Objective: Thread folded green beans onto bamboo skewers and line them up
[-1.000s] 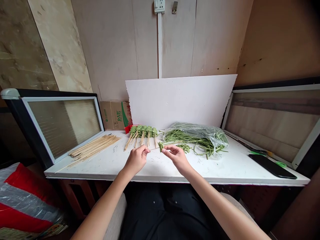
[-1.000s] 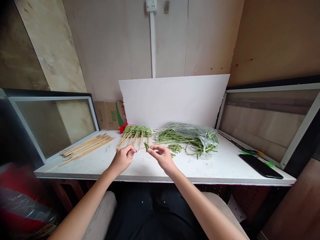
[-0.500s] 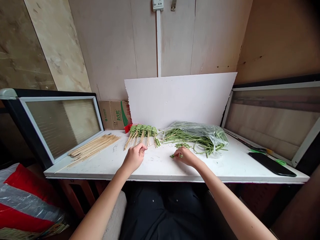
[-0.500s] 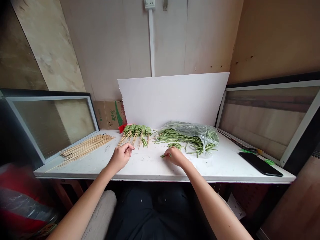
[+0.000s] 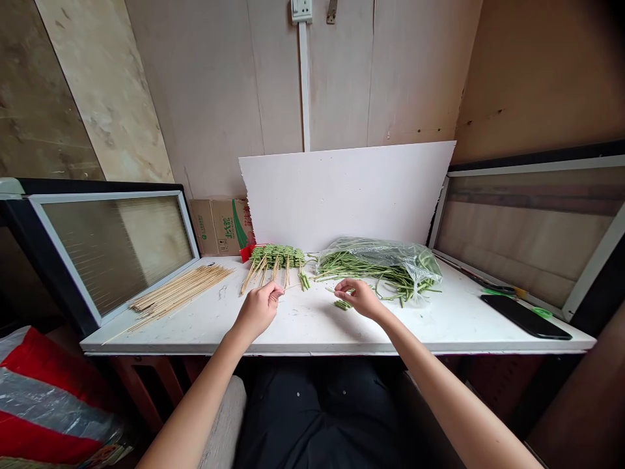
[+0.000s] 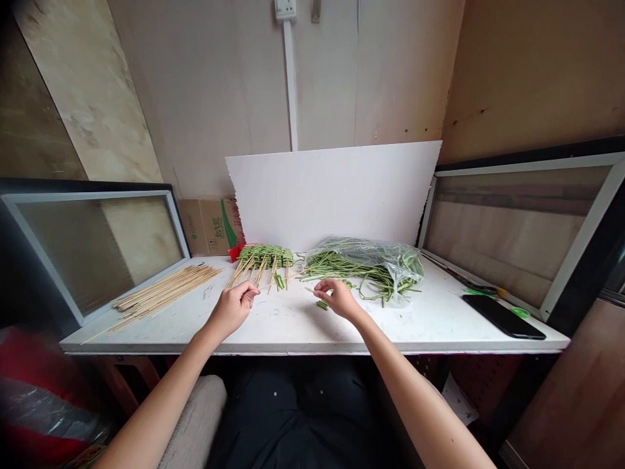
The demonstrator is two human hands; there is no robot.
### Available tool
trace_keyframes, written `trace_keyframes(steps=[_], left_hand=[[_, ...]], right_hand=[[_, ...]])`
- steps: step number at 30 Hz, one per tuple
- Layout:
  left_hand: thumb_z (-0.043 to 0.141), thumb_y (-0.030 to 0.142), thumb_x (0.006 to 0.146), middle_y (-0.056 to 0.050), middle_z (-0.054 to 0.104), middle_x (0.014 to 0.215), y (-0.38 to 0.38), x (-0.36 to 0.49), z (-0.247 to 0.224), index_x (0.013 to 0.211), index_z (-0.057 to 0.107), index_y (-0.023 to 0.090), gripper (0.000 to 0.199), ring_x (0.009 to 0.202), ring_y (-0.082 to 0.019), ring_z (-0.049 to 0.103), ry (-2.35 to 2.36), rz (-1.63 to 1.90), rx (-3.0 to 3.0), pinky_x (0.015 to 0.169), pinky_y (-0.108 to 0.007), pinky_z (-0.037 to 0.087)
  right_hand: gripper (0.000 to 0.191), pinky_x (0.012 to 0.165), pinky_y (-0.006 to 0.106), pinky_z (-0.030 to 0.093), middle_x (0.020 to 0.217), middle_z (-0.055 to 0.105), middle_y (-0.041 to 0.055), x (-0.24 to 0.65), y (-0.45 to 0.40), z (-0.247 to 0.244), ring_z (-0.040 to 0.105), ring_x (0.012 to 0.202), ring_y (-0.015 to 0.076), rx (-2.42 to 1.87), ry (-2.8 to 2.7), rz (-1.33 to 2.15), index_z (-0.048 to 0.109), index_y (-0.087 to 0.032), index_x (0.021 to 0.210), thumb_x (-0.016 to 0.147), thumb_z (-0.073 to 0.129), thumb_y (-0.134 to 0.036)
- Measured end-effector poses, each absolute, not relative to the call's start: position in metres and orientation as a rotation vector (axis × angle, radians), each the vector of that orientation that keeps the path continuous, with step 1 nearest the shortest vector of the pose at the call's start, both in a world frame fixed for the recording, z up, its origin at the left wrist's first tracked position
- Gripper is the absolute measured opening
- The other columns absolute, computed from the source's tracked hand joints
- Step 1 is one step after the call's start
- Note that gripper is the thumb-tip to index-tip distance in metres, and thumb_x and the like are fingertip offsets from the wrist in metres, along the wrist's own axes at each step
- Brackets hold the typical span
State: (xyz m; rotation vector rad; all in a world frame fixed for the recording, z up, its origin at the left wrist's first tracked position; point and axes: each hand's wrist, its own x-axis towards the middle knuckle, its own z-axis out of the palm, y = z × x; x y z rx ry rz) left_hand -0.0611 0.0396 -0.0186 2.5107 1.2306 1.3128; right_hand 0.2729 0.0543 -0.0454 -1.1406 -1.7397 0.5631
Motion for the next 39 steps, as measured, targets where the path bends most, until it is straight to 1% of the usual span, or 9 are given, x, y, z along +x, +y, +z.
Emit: trace_keyframes(steps=[2, 3, 4, 6, 8, 12, 15, 20, 39], left_hand=[[0.048, 0.028, 0.105, 0.001, 0.063, 0.066, 0.038, -0.062, -0.016, 0.089, 0.065, 0.022, 0.024, 0.058, -0.016, 0.057, 1.238, 1.326, 2.502, 0.06, -0.026, 0.042], [0.048, 0.029, 0.105, 0.002, 0.063, 0.065, 0.037, -0.061, -0.015, 0.089, 0.065, 0.022, 0.025, 0.058, -0.016, 0.057, 1.236, 1.338, 2.498, 0.061, -0.025, 0.042], [0.048, 0.029, 0.105, 0.002, 0.062, 0.065, 0.036, -0.061, -0.015, 0.089, 0.065, 0.022, 0.025, 0.058, -0.016, 0.056, 1.231, 1.354, 2.493, 0.061, -0.025, 0.042], [0.048, 0.029, 0.105, 0.001, 0.062, 0.065, 0.034, -0.059, -0.013, 0.089, 0.064, 0.022, 0.024, 0.058, -0.015, 0.056, 1.218, 1.381, 2.486, 0.06, -0.025, 0.042], [0.048, 0.028, 0.104, 0.001, 0.061, 0.065, 0.032, -0.056, -0.013, 0.088, 0.064, 0.022, 0.024, 0.059, -0.015, 0.056, 1.207, 1.399, 2.48, 0.06, -0.025, 0.042], [0.048, 0.029, 0.104, 0.001, 0.06, 0.065, 0.031, -0.055, -0.012, 0.088, 0.065, 0.022, 0.025, 0.059, -0.015, 0.055, 1.218, 1.389, 2.476, 0.061, -0.025, 0.041], [0.048, 0.03, 0.104, 0.001, 0.063, 0.067, 0.032, -0.056, -0.013, 0.088, 0.065, 0.022, 0.025, 0.06, -0.015, 0.056, 1.242, 1.371, 2.462, 0.062, -0.025, 0.041], [0.048, 0.032, 0.105, 0.0, 0.065, 0.068, 0.033, -0.057, -0.014, 0.088, 0.066, 0.022, 0.026, 0.061, -0.016, 0.057, 1.274, 1.336, 2.471, 0.062, -0.026, 0.04], [0.048, 0.03, 0.104, 0.0, 0.064, 0.068, 0.037, -0.058, -0.019, 0.085, 0.063, 0.022, 0.026, 0.061, -0.016, 0.055, 1.294, 1.301, 2.479, 0.063, -0.027, 0.037]], right_hand=[[0.05, 0.073, 0.036, 0.053, 0.1, 0.078, 0.0103, 0.268, 0.05, -0.034, 0.068, 0.085, 0.0239, -1.033, -1.572, 0.685, 0.08, -0.019, 0.112, 0.08, 0.08, -0.058], [0.053, 0.073, 0.035, 0.052, 0.101, 0.078, 0.0093, 0.266, 0.048, -0.029, 0.067, 0.085, 0.0225, -0.991, -1.504, 0.733, 0.079, -0.02, 0.116, 0.079, 0.081, -0.058], [0.052, 0.072, 0.034, 0.052, 0.1, 0.078, 0.0082, 0.263, 0.045, -0.024, 0.065, 0.084, 0.0209, -0.951, -1.454, 0.783, 0.079, -0.02, 0.116, 0.08, 0.082, -0.058], [0.044, 0.073, 0.032, 0.051, 0.097, 0.077, 0.0067, 0.259, 0.038, -0.016, 0.064, 0.085, 0.0191, -0.855, -1.399, 0.909, 0.081, -0.02, 0.107, 0.081, 0.081, -0.055], [0.036, 0.078, 0.033, 0.052, 0.1, 0.076, 0.0068, 0.255, 0.032, -0.011, 0.065, 0.092, 0.02, -0.737, -1.357, 1.058, 0.081, -0.021, 0.1, 0.082, 0.082, -0.052], [0.03, 0.091, 0.034, 0.053, 0.115, 0.077, 0.0068, 0.252, 0.027, -0.007, 0.066, 0.115, 0.0239, -0.593, -1.236, 1.275, 0.081, -0.026, 0.104, 0.083, 0.085, -0.047], [0.027, 0.096, 0.035, 0.051, 0.117, 0.078, 0.0057, 0.254, 0.028, -0.007, 0.064, 0.123, 0.0251, -0.577, -1.181, 1.306, 0.081, -0.028, 0.104, 0.085, 0.085, -0.047], [0.027, 0.097, 0.037, 0.05, 0.112, 0.079, 0.0051, 0.258, 0.03, -0.009, 0.066, 0.12, 0.0265, -0.593, -1.15, 1.283, 0.081, -0.028, 0.097, 0.083, 0.086, -0.05], [0.027, 0.089, 0.035, 0.047, 0.106, 0.079, 0.0054, 0.254, 0.029, -0.008, 0.068, 0.111, 0.0242, -0.629, -1.132, 1.286, 0.08, -0.027, 0.097, 0.08, 0.088, -0.047]])
